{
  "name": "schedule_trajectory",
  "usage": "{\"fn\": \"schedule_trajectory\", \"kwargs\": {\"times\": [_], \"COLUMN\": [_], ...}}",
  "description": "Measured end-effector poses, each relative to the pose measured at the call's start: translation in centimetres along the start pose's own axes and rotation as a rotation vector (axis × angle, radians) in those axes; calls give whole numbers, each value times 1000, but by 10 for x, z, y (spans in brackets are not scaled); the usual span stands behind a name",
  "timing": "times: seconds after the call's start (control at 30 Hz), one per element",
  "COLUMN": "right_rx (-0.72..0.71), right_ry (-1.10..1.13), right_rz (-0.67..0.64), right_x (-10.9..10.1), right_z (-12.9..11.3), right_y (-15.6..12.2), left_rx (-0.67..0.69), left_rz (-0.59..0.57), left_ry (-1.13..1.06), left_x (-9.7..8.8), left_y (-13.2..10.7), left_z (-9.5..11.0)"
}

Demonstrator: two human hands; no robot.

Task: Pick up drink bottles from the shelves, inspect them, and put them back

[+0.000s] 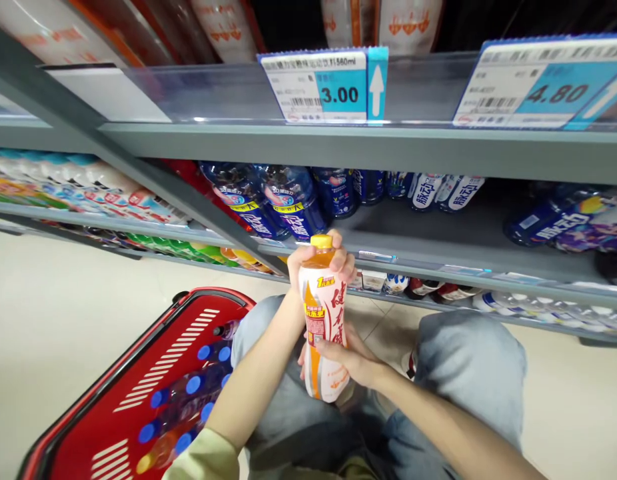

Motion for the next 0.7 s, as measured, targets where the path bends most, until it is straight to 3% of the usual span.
{"fn": "schedule_trajectory", "kwargs": {"times": [0.3,0.6,0.7], "right_rx": [27,-32,-65], "right_ry": [27,-147,-225], "right_rz": [35,499,543], "right_x": [-6,-24,-28], "right_z": [-1,-7,-10], "right_y": [-5,-11,-12], "left_rx": [3,-42,-32], "left_rz": [93,123,90], "left_ry": [38,169,168], "left_x": [-3,-4,-4], "left_y": [3,7,7], "left_z": [-2,-17,-20]}}
Point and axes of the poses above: each hand's wrist, its own y-axis towards the middle knuckle, its own x-axis out of the palm, z = x × y, the point moved 3 cm from there along y, towards the middle knuckle, and after that the axes turned 9 degrees about y, right-handed, at the moved point
